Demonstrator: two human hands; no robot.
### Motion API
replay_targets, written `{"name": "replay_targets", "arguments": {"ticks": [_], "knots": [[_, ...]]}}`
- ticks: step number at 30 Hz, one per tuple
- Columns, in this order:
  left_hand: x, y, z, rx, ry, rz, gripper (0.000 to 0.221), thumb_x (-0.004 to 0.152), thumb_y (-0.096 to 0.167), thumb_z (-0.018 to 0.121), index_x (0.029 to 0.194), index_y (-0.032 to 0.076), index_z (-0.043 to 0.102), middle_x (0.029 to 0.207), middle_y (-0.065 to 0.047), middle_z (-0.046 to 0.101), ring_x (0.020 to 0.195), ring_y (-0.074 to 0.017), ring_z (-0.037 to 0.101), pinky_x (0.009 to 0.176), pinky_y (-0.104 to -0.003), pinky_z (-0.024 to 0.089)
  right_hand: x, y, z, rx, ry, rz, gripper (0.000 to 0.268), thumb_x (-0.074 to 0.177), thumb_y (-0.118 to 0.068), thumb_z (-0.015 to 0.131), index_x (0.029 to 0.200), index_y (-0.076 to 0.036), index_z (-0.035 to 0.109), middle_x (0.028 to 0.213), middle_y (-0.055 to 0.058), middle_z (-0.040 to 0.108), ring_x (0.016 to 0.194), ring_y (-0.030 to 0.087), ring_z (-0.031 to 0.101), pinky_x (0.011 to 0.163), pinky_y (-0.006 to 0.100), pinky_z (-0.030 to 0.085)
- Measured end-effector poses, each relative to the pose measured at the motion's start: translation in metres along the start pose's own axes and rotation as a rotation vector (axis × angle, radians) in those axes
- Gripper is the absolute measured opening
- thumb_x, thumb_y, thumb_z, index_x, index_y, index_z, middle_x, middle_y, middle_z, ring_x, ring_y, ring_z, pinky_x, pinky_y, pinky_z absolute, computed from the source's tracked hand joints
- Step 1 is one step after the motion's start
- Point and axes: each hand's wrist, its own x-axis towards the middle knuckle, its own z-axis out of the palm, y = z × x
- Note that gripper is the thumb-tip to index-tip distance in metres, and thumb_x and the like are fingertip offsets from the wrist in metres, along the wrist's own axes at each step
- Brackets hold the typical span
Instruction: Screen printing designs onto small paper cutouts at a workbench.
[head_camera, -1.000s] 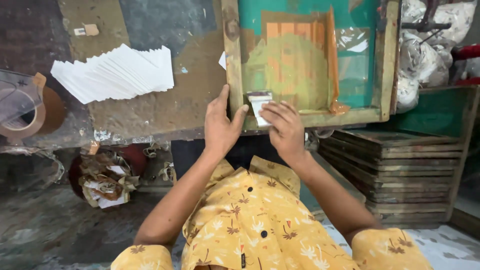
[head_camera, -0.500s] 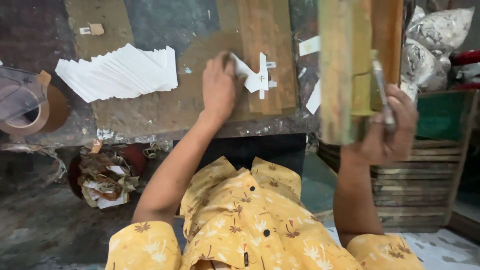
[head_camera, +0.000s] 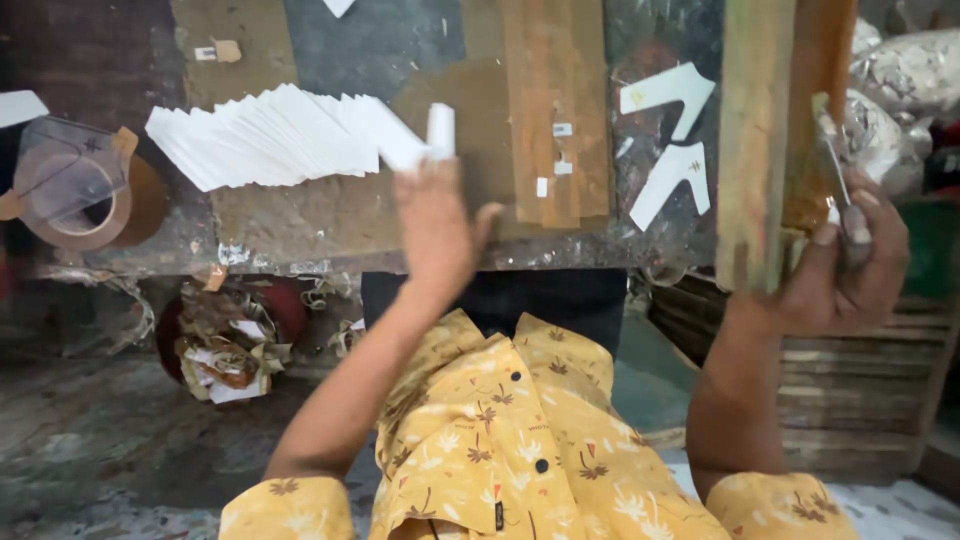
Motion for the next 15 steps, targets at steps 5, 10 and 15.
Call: {"name": "replay_targets", "arguments": {"ticks": [5,10,15], "knots": [[0.000,0.035,0.023,-0.130,-0.055,0.219,0.084,0.095,0.051,0.069,0.148,-0.009,0.044,0.152,-0.027,0.045,0.148,-0.0425,0.036,0.125,-0.057,0.022,0.004,-0.003,0.001,-0.050,0.002,-0.040,0.023,0.103,-0.001,0.052,0.121,0.010,0.059,0.122,0.025,0.067,0.112,0.032,0.071,0.101,0.044,0.059],[0.032,0.029,0.025,-0.040,-0.082,0.347,0.081,0.098,0.055,0.060,0.149,-0.007,0.046,0.159,-0.023,0.039,0.149,-0.0404,0.034,0.124,-0.056,0.019,0.003,-0.006,-0.001,-0.147,0.001,-0.025,0.022,0.109,0.000,0.050,0.127,0.010,0.059,0.126,0.025,0.065,0.119,0.032,0.070,0.106,0.042,0.057],[0.041,0.006,0.066,0.131,-0.004,0.399,0.064,0.098,0.038,0.061,0.150,0.002,0.052,0.161,-0.015,0.043,0.150,-0.0316,0.038,0.126,-0.052,0.020,0.001,-0.002,0.001,0.017,0.025,0.017,0.020,0.107,0.000,0.053,0.125,0.009,0.059,0.126,0.025,0.066,0.115,0.031,0.066,0.109,0.044,0.053]]}}
